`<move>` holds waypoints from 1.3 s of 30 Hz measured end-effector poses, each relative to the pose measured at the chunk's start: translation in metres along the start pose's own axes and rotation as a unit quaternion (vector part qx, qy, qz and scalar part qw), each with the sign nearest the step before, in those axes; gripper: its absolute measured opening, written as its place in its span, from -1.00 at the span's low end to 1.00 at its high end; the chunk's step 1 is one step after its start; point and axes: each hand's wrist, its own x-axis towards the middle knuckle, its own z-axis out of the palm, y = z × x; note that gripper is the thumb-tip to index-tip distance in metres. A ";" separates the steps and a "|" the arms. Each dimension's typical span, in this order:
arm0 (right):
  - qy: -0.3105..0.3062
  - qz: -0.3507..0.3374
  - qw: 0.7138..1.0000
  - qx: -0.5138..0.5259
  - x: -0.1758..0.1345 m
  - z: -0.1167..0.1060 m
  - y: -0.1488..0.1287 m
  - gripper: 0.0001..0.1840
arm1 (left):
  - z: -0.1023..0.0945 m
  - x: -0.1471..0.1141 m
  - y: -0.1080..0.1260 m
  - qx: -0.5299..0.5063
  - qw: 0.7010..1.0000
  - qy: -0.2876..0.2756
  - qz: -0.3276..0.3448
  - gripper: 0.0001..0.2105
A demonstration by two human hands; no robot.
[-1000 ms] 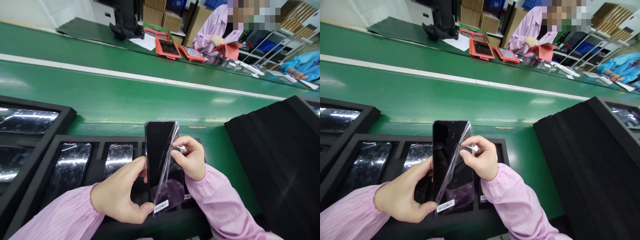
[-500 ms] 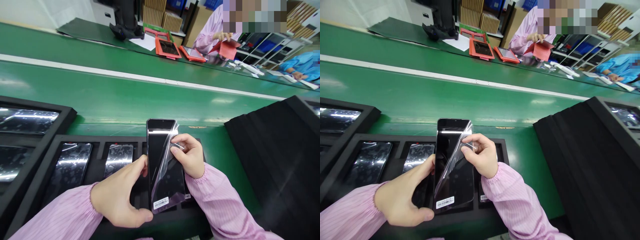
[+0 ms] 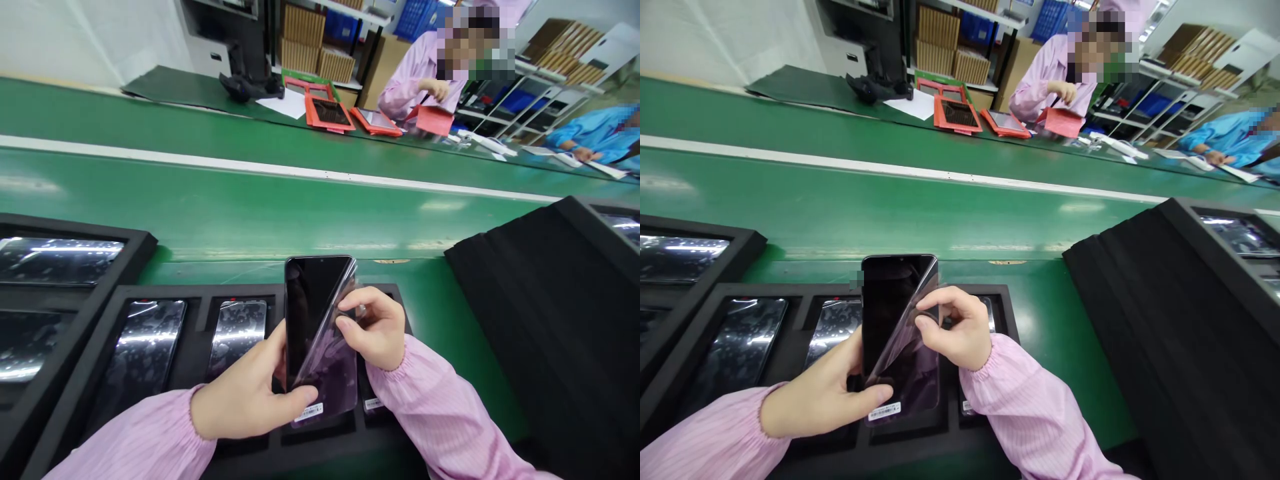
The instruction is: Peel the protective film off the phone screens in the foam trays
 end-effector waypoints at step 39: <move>-0.015 0.115 0.992 -0.056 0.004 -0.050 -0.011 -0.53 | 0.006 0.002 -0.007 -0.025 0.986 0.155 -0.053 -0.39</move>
